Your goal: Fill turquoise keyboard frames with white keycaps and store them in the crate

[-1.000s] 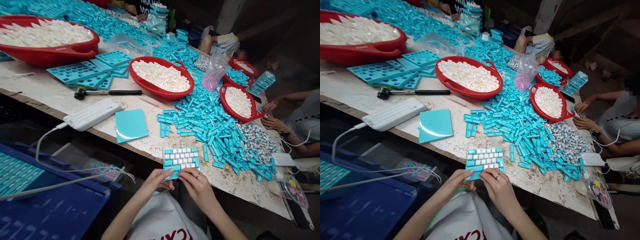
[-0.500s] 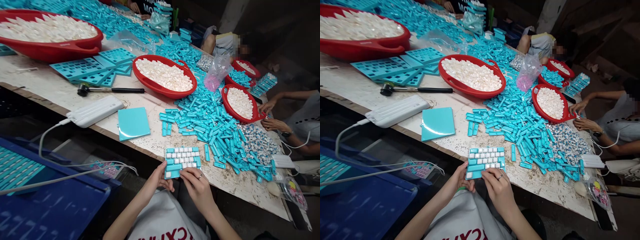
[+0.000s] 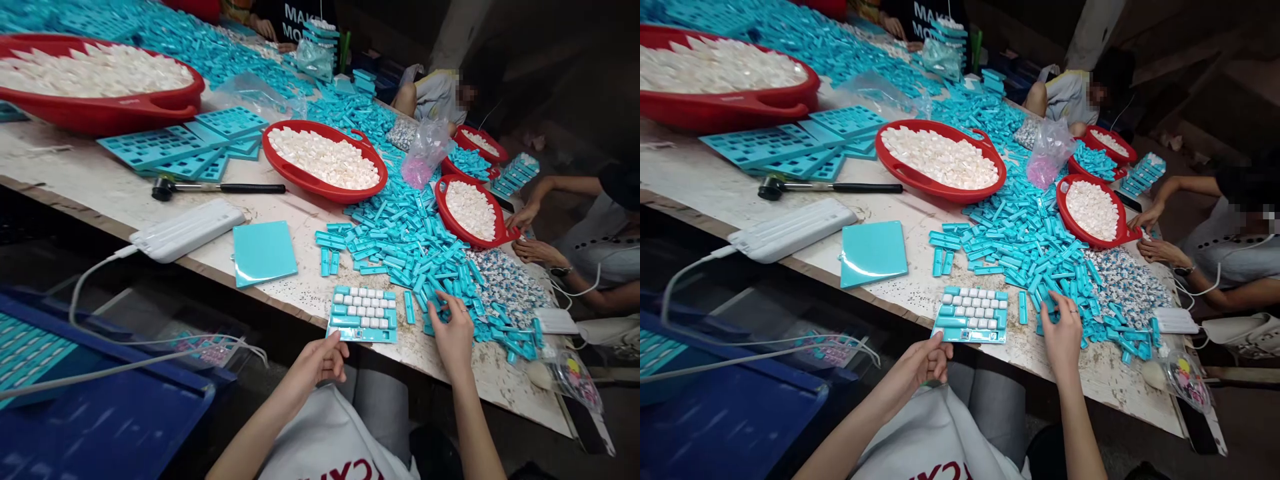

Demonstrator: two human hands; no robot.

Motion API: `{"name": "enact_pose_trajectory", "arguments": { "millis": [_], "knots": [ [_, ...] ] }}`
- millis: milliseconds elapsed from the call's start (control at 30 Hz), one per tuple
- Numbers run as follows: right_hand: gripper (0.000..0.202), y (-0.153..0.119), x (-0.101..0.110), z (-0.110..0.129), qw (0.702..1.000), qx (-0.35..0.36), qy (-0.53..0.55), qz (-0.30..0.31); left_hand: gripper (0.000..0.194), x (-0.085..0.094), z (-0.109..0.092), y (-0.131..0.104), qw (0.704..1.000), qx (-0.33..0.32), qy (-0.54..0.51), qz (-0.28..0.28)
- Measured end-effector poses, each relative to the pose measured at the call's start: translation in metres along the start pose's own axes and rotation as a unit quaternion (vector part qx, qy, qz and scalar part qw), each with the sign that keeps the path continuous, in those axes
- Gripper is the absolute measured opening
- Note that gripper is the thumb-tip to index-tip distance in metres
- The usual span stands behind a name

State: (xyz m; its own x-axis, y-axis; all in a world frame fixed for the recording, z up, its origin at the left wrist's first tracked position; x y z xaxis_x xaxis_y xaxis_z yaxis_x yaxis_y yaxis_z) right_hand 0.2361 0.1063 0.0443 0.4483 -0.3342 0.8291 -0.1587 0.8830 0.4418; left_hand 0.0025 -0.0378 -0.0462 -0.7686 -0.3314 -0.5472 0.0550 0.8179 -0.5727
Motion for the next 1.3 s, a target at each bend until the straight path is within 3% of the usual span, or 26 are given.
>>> {"name": "enact_pose_trajectory", "arguments": {
  "millis": [133, 333, 400, 500, 567, 700, 767, 867, 933, 1033, 1167, 1300],
  "knots": [
    [0.033, 0.001, -0.008, -0.015, 1.000, -0.009, -0.017, 0.010, 0.050, -0.006, -0.003, -0.004, 0.999, -0.018, -0.042, 0.029],
    [0.028, 0.003, -0.011, -0.017, 0.999, 0.015, -0.027, 0.007, 0.043, -0.008, 0.001, -0.005, 0.995, -0.043, 0.036, 0.078],
    [0.023, 0.006, -0.005, -0.013, 0.998, 0.032, -0.035, -0.028, 0.042, -0.010, -0.003, -0.007, 0.992, -0.070, 0.062, 0.088],
    [0.011, -0.001, 0.011, 0.010, 0.989, 0.080, -0.019, -0.124, 0.039, -0.016, -0.017, -0.015, 0.985, -0.124, 0.096, 0.074],
    [0.010, -0.014, 0.018, 0.040, 0.977, 0.159, 0.029, -0.138, 0.036, -0.021, -0.027, -0.022, 0.981, -0.157, 0.096, 0.058],
    [0.028, -0.053, 0.021, 0.103, 0.931, 0.339, 0.116, -0.067, 0.038, -0.029, -0.039, -0.030, 0.977, -0.191, 0.092, 0.027],
    [0.026, -0.066, 0.023, 0.119, 0.914, 0.380, 0.131, -0.051, 0.032, -0.033, -0.039, -0.033, 0.972, -0.199, 0.124, 0.030],
    [0.024, -0.070, 0.023, 0.125, 0.909, 0.387, 0.155, -0.022, 0.020, -0.030, -0.042, -0.036, 0.952, -0.240, 0.186, 0.024],
    [0.024, -0.065, 0.019, 0.121, 0.913, 0.361, 0.191, 0.025, 0.018, -0.026, -0.049, -0.039, 0.925, -0.293, 0.241, 0.012],
    [0.023, -0.054, 0.009, 0.113, 0.917, 0.298, 0.250, 0.090, 0.019, -0.023, -0.064, -0.041, 0.853, -0.400, 0.334, 0.018],
    [0.026, -0.043, -0.003, 0.107, 0.922, 0.281, 0.248, 0.095, 0.023, -0.026, -0.081, -0.033, 0.752, -0.513, 0.408, 0.068],
    [0.027, -0.039, -0.017, 0.103, 0.926, 0.292, 0.220, 0.092, 0.018, -0.027, -0.088, -0.023, 0.651, -0.574, 0.490, 0.077]
  ]
}}
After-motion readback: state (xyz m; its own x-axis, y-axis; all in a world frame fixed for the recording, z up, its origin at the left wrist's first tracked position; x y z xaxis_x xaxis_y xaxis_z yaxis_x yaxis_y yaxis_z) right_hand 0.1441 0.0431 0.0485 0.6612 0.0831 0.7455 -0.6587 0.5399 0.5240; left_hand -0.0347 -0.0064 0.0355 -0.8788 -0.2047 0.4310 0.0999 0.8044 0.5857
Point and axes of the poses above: each hand's wrist, its own y-axis towards the middle knuckle, its own x-axis out of the back of the hand, z = x × y, the point moved 6 cm from there along y, towards the middle knuckle, and after that the axes turned 7 degrees about -y, right-handed, at the moved point
